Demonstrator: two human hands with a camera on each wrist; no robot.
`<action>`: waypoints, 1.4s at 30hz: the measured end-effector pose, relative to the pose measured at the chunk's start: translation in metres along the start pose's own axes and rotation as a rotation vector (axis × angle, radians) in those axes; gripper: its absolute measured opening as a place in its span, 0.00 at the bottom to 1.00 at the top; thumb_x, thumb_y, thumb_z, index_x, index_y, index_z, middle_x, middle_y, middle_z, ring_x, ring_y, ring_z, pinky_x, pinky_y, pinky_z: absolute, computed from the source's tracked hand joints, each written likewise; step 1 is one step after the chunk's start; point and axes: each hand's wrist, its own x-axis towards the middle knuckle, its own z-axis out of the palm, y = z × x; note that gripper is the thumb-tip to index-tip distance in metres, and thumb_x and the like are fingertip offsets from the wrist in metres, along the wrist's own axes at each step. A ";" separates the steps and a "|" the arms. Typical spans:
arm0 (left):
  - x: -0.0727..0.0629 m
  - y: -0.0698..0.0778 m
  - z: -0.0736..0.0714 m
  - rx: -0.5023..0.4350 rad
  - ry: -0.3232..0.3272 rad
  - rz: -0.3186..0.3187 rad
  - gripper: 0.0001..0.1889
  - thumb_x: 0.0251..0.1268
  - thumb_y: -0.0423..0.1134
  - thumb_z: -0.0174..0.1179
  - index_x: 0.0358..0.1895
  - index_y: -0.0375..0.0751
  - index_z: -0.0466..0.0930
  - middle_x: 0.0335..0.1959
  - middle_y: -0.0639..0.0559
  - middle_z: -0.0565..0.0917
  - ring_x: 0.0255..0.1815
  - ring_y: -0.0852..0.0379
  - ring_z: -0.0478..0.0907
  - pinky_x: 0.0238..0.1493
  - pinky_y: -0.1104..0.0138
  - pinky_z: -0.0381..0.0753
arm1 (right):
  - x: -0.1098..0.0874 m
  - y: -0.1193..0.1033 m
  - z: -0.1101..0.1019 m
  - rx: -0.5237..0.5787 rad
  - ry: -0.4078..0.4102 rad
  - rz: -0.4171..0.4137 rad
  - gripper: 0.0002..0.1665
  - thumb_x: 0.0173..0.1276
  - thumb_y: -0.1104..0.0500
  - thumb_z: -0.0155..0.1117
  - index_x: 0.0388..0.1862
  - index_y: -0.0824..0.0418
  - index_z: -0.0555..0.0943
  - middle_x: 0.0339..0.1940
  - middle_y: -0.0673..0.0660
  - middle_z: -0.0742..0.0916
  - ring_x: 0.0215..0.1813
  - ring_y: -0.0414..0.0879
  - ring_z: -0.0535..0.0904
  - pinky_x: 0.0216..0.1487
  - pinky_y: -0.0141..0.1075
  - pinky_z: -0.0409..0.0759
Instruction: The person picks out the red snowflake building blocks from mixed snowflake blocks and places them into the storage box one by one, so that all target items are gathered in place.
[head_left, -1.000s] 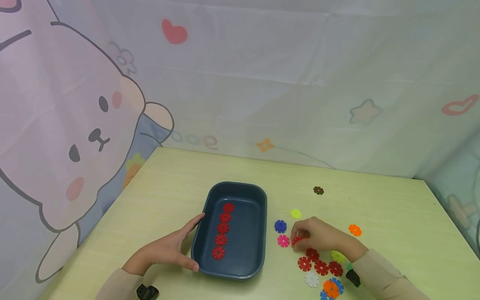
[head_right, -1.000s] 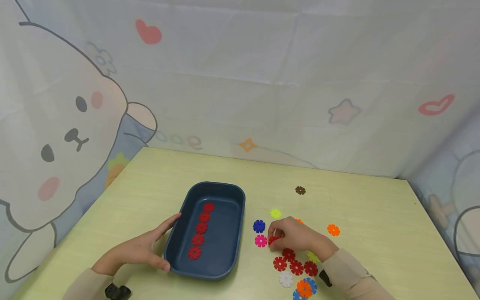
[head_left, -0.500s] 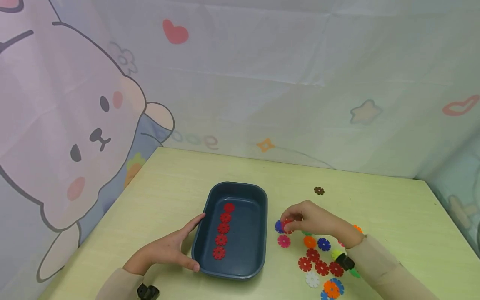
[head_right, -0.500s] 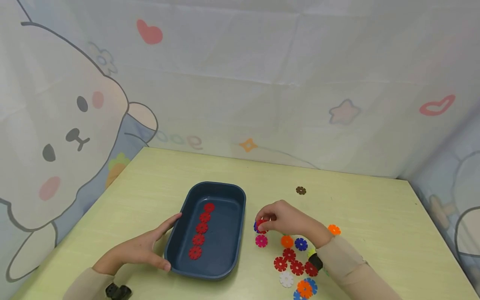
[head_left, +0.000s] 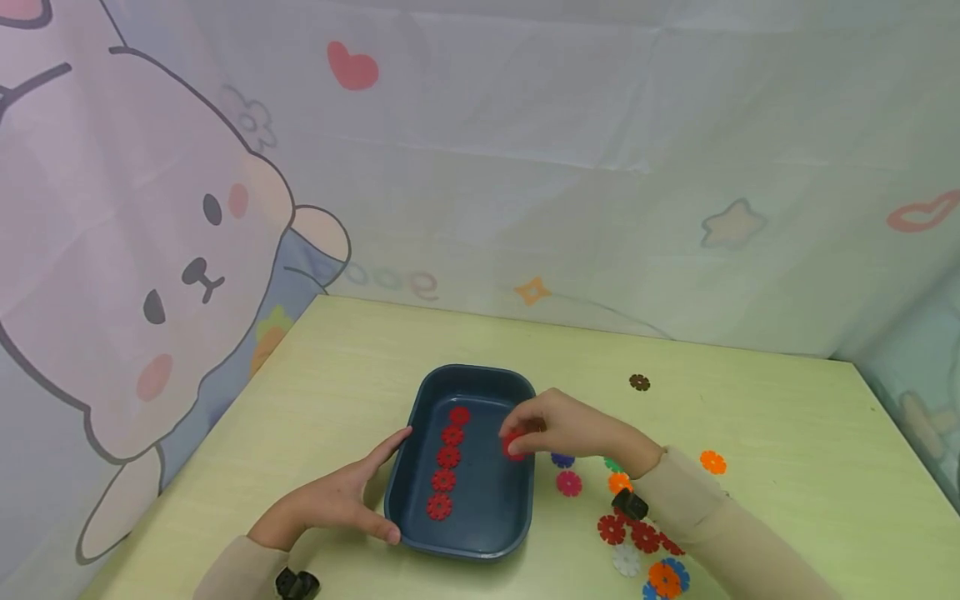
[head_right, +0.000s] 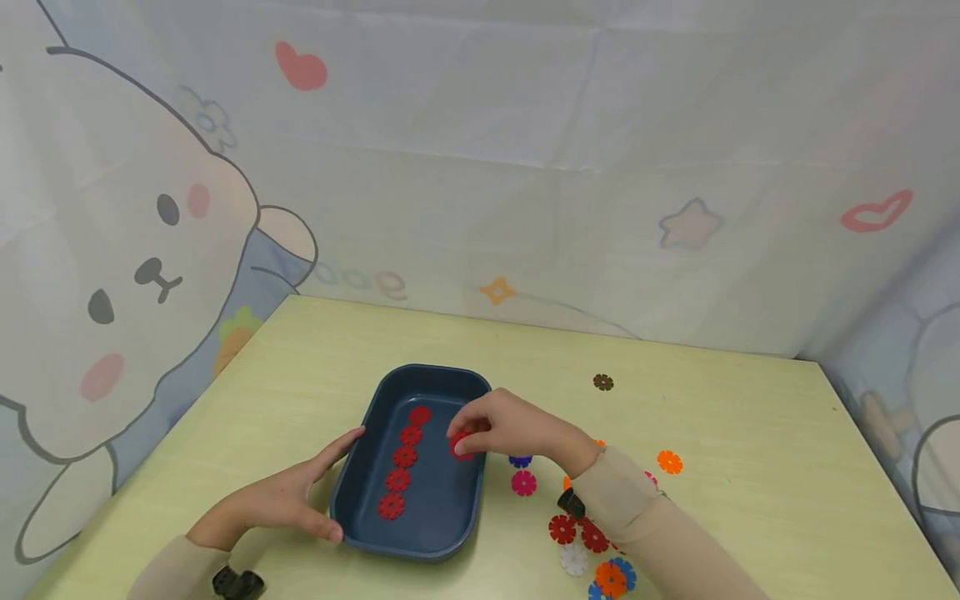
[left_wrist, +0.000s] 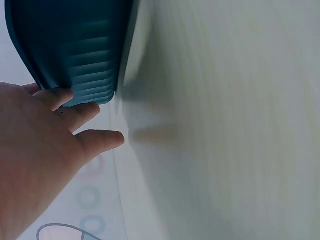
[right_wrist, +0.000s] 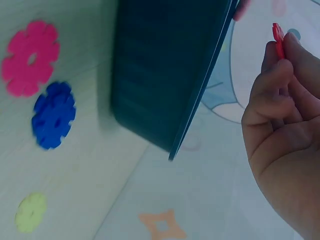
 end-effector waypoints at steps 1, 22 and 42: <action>0.000 0.000 0.000 -0.004 -0.001 0.002 0.64 0.45 0.46 0.77 0.78 0.48 0.35 0.79 0.43 0.42 0.77 0.41 0.39 0.68 0.37 0.47 | 0.003 -0.001 0.002 0.006 -0.005 -0.002 0.12 0.66 0.60 0.66 0.45 0.65 0.84 0.33 0.49 0.88 0.34 0.36 0.82 0.39 0.31 0.81; -0.001 -0.001 0.000 0.015 0.006 -0.016 0.64 0.46 0.46 0.77 0.78 0.49 0.35 0.79 0.42 0.42 0.77 0.39 0.40 0.68 0.37 0.49 | 0.045 0.003 0.033 -0.084 -0.143 0.037 0.13 0.65 0.64 0.66 0.48 0.63 0.84 0.32 0.49 0.86 0.28 0.34 0.79 0.35 0.27 0.79; -0.002 -0.002 -0.002 0.019 0.006 -0.008 0.64 0.46 0.47 0.76 0.78 0.49 0.34 0.79 0.43 0.42 0.77 0.40 0.41 0.68 0.38 0.48 | 0.067 0.004 0.045 -0.020 -0.381 0.190 0.11 0.62 0.74 0.63 0.40 0.64 0.86 0.26 0.49 0.86 0.26 0.39 0.81 0.32 0.29 0.81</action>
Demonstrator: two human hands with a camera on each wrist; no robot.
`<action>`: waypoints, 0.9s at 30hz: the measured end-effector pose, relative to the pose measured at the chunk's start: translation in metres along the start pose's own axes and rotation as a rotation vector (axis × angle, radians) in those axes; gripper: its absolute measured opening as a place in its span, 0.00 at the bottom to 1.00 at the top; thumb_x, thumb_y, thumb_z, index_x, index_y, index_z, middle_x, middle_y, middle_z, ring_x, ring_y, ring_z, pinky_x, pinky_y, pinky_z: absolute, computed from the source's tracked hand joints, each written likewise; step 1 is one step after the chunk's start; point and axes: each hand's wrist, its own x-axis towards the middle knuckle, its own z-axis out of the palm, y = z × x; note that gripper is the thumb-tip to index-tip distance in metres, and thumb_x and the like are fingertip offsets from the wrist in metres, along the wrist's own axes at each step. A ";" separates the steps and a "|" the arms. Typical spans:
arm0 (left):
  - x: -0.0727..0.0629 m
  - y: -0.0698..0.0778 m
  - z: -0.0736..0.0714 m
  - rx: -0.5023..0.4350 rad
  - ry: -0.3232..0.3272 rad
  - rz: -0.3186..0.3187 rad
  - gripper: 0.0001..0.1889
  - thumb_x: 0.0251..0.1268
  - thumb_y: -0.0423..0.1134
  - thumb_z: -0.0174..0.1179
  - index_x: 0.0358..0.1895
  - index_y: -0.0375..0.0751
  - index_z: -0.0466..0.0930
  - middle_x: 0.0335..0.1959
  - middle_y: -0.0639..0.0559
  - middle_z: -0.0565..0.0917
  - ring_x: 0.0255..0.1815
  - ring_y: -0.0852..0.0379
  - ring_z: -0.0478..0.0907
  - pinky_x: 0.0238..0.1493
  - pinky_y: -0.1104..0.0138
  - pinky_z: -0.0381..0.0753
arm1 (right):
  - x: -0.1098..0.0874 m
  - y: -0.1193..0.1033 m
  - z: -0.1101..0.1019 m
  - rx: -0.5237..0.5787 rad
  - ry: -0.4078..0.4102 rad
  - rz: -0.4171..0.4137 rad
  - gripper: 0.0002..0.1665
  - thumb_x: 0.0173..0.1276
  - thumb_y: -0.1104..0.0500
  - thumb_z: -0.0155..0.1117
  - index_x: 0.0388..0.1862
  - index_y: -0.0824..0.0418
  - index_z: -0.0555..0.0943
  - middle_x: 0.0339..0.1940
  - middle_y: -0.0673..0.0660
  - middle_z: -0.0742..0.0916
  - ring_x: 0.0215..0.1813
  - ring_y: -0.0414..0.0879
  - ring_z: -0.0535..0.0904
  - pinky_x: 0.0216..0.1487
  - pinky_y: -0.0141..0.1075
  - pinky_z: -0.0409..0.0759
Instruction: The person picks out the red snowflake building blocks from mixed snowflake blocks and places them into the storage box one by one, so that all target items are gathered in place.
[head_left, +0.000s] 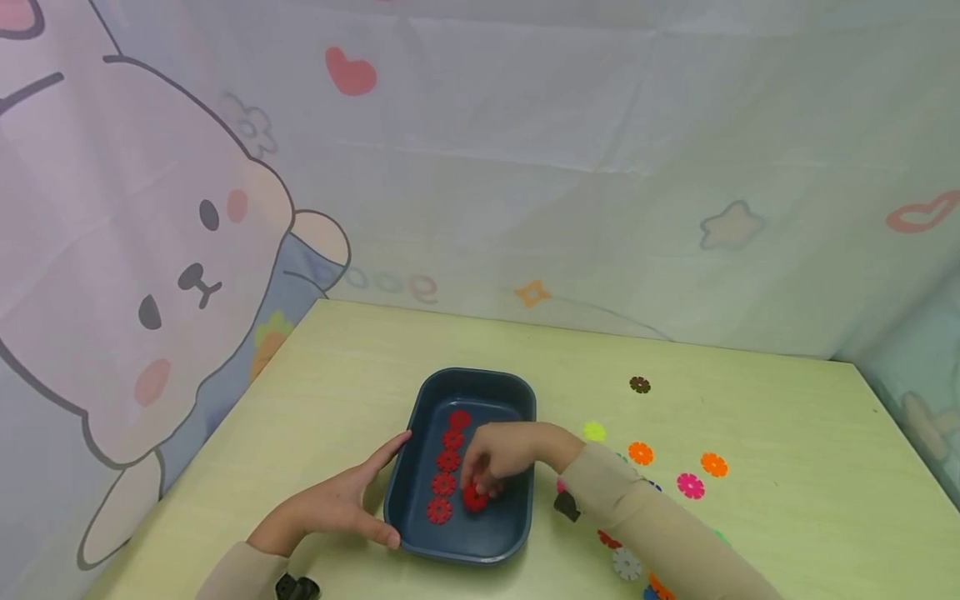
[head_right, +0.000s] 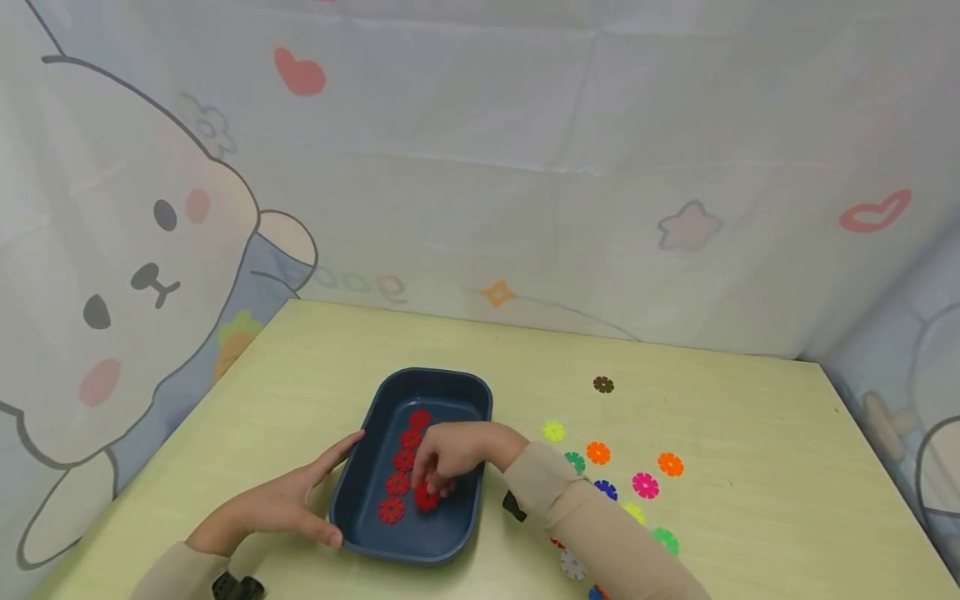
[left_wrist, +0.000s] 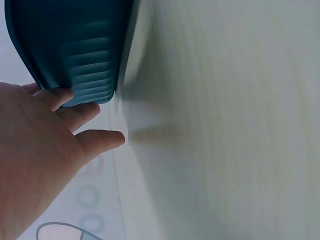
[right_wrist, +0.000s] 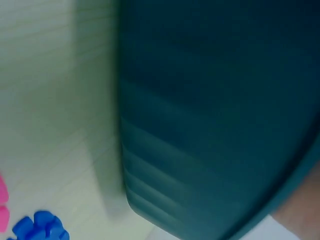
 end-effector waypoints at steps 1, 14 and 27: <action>0.000 0.000 0.000 -0.002 -0.001 -0.002 0.64 0.46 0.47 0.76 0.78 0.50 0.34 0.79 0.43 0.42 0.77 0.40 0.41 0.68 0.38 0.48 | 0.002 0.001 0.001 0.005 -0.008 0.005 0.11 0.62 0.74 0.63 0.39 0.64 0.86 0.26 0.49 0.86 0.25 0.39 0.81 0.32 0.30 0.81; 0.000 -0.002 0.000 -0.012 -0.008 -0.010 0.63 0.47 0.47 0.76 0.78 0.50 0.34 0.79 0.43 0.41 0.77 0.41 0.39 0.68 0.38 0.47 | 0.012 0.001 0.009 -0.043 -0.051 0.052 0.08 0.60 0.72 0.66 0.35 0.61 0.87 0.24 0.48 0.85 0.26 0.34 0.78 0.32 0.26 0.78; 0.000 -0.002 0.000 -0.004 -0.005 -0.003 0.63 0.47 0.47 0.76 0.78 0.50 0.34 0.79 0.43 0.41 0.77 0.41 0.40 0.68 0.38 0.47 | 0.009 -0.002 0.003 -0.107 -0.032 0.036 0.08 0.60 0.65 0.70 0.40 0.60 0.88 0.28 0.44 0.86 0.29 0.33 0.78 0.36 0.26 0.78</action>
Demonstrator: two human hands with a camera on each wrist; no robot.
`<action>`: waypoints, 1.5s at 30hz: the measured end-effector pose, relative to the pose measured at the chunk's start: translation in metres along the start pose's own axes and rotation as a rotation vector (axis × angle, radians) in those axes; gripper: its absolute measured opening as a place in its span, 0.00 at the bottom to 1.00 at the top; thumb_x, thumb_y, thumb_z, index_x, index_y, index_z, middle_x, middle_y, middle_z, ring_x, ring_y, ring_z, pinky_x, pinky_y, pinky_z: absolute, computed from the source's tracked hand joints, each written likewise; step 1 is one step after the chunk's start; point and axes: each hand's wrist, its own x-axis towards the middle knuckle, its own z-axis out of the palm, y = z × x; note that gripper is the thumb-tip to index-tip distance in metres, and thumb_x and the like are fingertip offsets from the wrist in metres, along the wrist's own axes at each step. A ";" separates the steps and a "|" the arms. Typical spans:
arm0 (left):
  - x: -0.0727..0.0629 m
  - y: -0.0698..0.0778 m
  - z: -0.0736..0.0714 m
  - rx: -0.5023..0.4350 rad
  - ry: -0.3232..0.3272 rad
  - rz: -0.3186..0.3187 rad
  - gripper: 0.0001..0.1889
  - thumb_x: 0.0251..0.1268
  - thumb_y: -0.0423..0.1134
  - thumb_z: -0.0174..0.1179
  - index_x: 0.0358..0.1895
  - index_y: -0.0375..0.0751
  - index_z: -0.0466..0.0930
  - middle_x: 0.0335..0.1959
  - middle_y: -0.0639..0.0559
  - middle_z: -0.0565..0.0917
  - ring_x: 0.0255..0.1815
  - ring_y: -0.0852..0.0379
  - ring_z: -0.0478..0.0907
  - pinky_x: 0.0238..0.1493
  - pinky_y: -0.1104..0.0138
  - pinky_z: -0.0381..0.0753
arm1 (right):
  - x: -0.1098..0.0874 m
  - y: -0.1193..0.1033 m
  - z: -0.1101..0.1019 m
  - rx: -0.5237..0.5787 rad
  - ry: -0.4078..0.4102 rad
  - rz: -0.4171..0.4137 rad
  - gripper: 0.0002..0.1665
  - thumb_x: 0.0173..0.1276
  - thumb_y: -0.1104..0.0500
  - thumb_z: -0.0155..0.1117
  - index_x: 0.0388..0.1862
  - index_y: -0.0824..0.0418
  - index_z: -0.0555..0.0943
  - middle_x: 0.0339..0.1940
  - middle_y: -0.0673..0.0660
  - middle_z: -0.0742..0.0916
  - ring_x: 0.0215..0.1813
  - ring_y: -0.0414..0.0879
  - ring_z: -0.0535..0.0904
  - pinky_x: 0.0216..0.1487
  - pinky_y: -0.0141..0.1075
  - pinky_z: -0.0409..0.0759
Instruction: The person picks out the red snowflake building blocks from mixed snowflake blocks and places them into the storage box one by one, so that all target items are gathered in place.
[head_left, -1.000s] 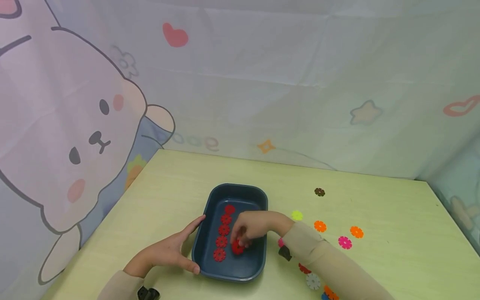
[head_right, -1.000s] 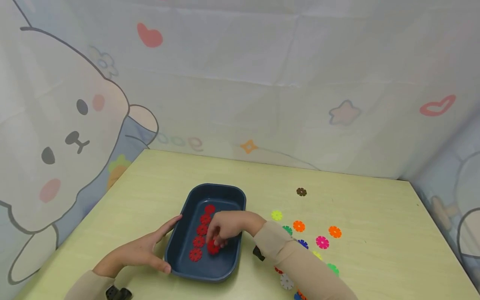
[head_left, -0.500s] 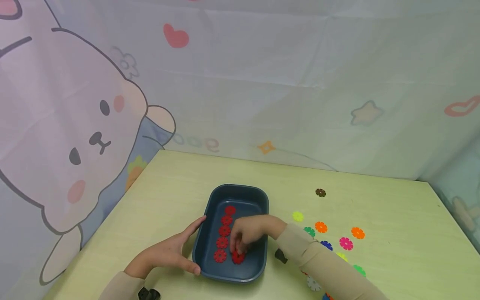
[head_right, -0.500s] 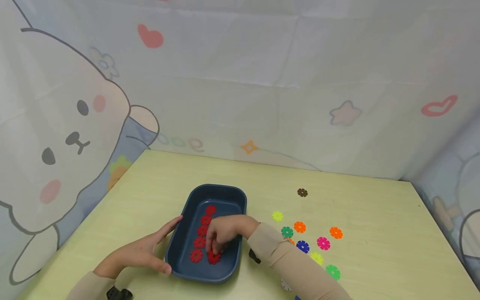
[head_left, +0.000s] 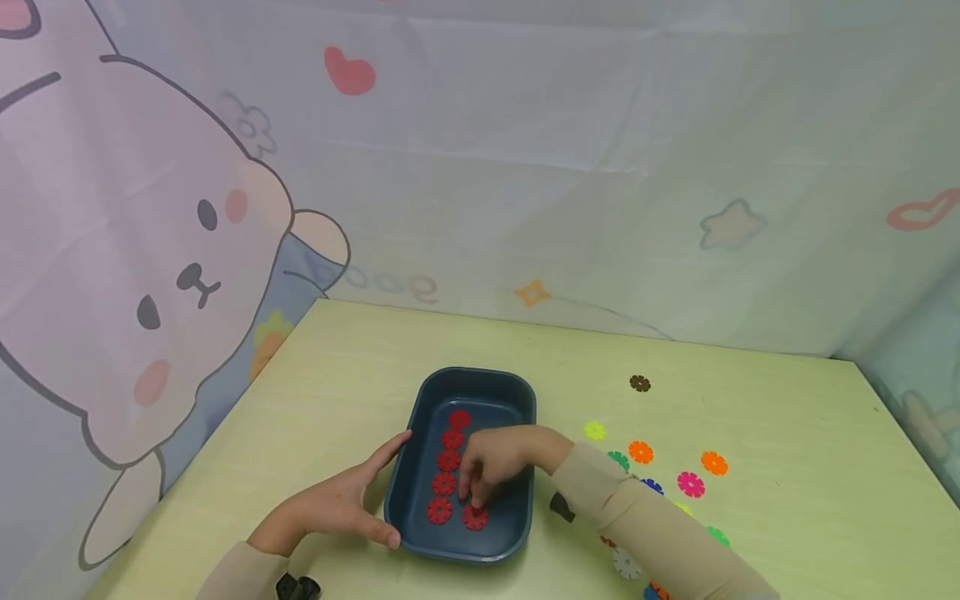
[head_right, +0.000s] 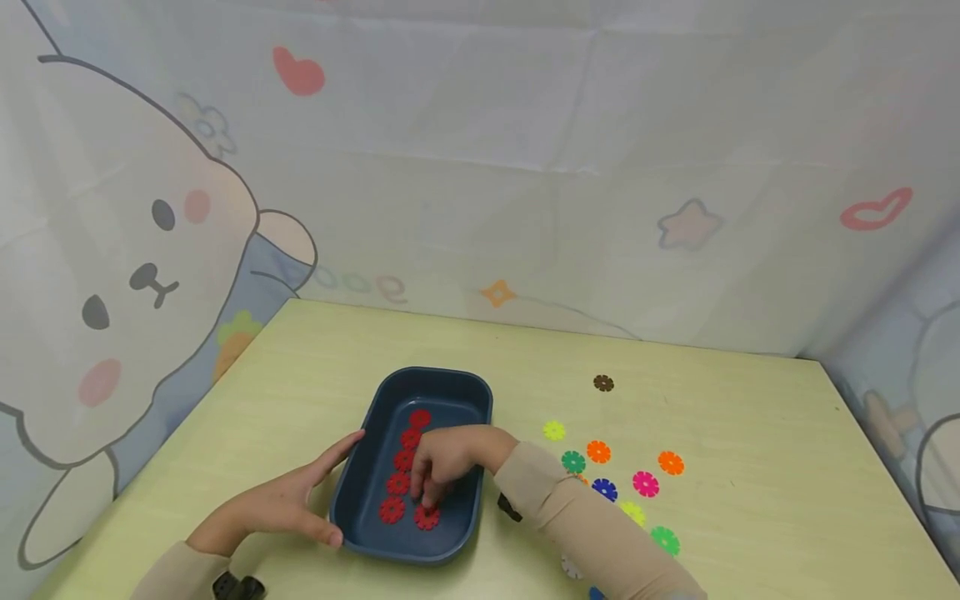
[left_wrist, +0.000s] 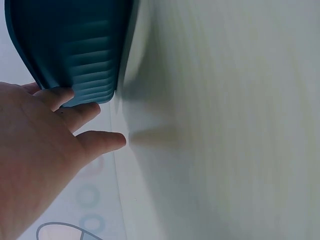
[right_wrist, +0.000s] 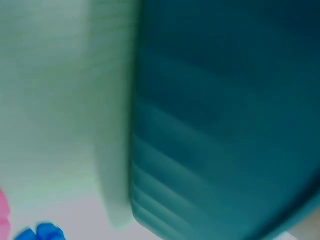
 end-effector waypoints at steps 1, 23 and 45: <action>0.000 0.000 0.000 -0.001 0.001 0.000 0.63 0.47 0.47 0.76 0.78 0.50 0.34 0.79 0.43 0.41 0.77 0.41 0.40 0.68 0.37 0.47 | -0.001 0.000 -0.002 -0.011 0.009 -0.014 0.09 0.60 0.64 0.71 0.40 0.60 0.88 0.29 0.43 0.85 0.30 0.32 0.78 0.37 0.26 0.77; 0.002 -0.001 0.000 -0.008 0.013 0.018 0.64 0.45 0.45 0.77 0.78 0.50 0.35 0.79 0.43 0.42 0.77 0.41 0.39 0.68 0.37 0.47 | -0.114 0.045 -0.029 0.095 0.342 -0.135 0.22 0.63 0.54 0.69 0.54 0.61 0.80 0.38 0.50 0.85 0.41 0.39 0.78 0.40 0.35 0.79; 0.000 0.003 0.001 0.008 0.014 0.005 0.64 0.45 0.46 0.77 0.78 0.49 0.35 0.78 0.41 0.43 0.77 0.40 0.40 0.68 0.37 0.48 | -0.152 0.092 0.041 0.180 0.383 0.017 0.20 0.56 0.55 0.75 0.47 0.58 0.82 0.41 0.50 0.81 0.39 0.41 0.73 0.41 0.32 0.76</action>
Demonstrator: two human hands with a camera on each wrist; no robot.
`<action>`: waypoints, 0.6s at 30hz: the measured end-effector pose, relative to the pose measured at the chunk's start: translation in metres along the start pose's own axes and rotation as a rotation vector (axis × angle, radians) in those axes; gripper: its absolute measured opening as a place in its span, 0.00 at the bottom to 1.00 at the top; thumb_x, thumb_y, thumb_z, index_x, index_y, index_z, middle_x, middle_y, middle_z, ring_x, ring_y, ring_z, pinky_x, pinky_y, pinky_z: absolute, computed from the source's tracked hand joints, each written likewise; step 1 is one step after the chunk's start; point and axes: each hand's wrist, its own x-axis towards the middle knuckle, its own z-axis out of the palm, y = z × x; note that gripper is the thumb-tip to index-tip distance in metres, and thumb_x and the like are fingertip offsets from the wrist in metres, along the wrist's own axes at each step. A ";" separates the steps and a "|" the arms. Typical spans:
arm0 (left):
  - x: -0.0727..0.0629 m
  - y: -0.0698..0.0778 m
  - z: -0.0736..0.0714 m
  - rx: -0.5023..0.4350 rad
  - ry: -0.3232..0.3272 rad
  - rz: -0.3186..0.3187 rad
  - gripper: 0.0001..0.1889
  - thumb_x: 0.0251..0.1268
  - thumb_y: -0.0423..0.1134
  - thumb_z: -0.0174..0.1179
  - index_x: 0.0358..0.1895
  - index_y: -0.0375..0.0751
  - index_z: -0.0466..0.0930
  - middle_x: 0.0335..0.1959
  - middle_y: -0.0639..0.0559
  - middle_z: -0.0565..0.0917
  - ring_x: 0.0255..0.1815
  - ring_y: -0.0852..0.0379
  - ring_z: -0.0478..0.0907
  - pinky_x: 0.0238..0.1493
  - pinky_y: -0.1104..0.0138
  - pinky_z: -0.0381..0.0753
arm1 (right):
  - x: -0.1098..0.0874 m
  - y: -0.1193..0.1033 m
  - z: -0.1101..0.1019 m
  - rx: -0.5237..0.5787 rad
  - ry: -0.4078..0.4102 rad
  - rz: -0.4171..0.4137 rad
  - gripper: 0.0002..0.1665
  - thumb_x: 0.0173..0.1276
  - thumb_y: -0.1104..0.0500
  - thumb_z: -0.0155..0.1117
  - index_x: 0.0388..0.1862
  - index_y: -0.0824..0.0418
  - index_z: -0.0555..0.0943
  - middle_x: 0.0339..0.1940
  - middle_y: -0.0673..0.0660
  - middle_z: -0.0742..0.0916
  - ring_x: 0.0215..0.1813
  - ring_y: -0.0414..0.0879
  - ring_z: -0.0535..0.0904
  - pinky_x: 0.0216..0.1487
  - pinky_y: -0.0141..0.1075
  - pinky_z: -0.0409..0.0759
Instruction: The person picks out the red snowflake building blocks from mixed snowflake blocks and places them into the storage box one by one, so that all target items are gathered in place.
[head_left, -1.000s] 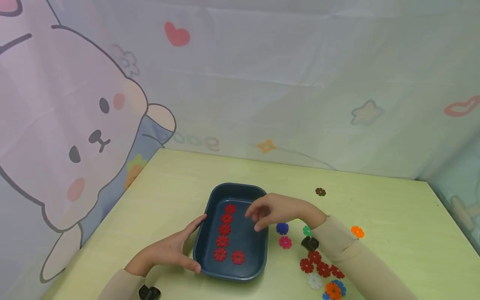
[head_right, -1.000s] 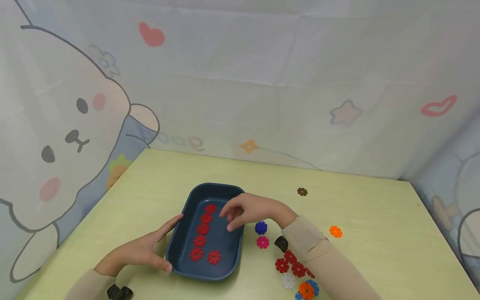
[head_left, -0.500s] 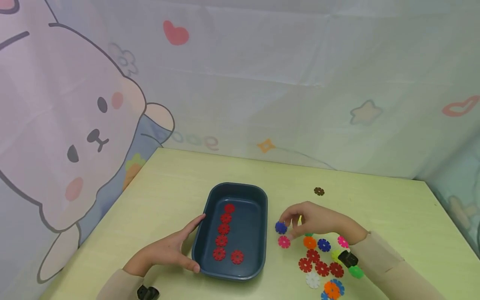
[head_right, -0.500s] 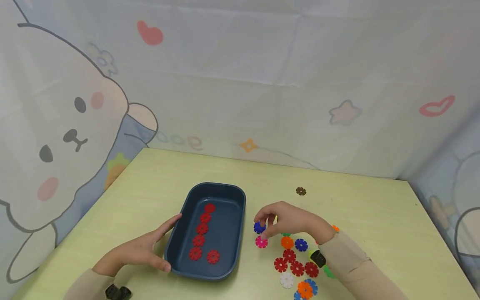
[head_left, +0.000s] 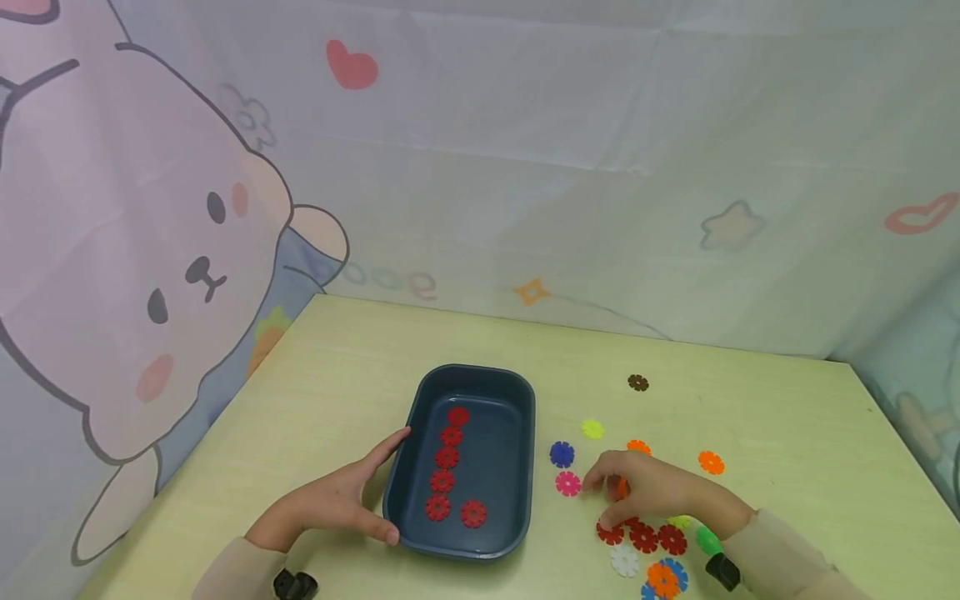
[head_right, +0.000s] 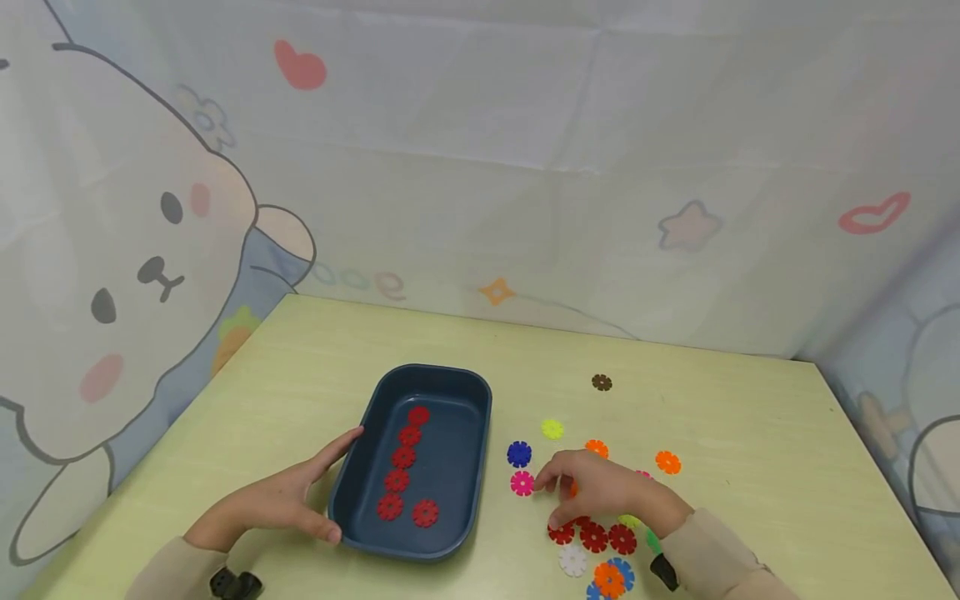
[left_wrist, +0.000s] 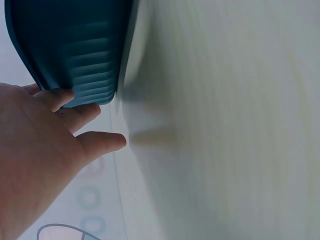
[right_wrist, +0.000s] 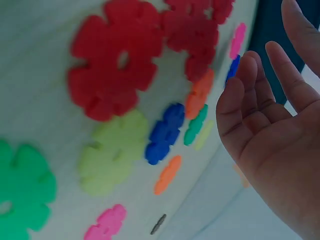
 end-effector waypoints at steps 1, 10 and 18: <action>0.000 0.000 0.000 0.001 0.000 -0.001 0.64 0.45 0.46 0.77 0.78 0.49 0.35 0.78 0.41 0.43 0.77 0.40 0.40 0.68 0.37 0.49 | -0.001 0.001 0.002 -0.009 -0.004 0.008 0.19 0.56 0.55 0.75 0.47 0.57 0.82 0.41 0.49 0.81 0.39 0.41 0.73 0.41 0.32 0.76; 0.001 0.000 0.000 -0.006 -0.008 -0.007 0.64 0.46 0.47 0.77 0.78 0.49 0.34 0.79 0.41 0.41 0.77 0.40 0.39 0.68 0.37 0.48 | -0.003 0.006 0.007 -0.074 -0.054 0.032 0.17 0.54 0.55 0.76 0.44 0.52 0.84 0.40 0.43 0.80 0.42 0.38 0.72 0.45 0.32 0.76; 0.000 0.000 0.000 -0.013 -0.010 -0.006 0.64 0.46 0.46 0.77 0.78 0.48 0.34 0.79 0.42 0.42 0.77 0.40 0.39 0.68 0.37 0.48 | -0.004 0.005 0.007 -0.096 -0.079 0.009 0.13 0.55 0.57 0.76 0.39 0.52 0.84 0.36 0.43 0.77 0.39 0.36 0.70 0.41 0.30 0.75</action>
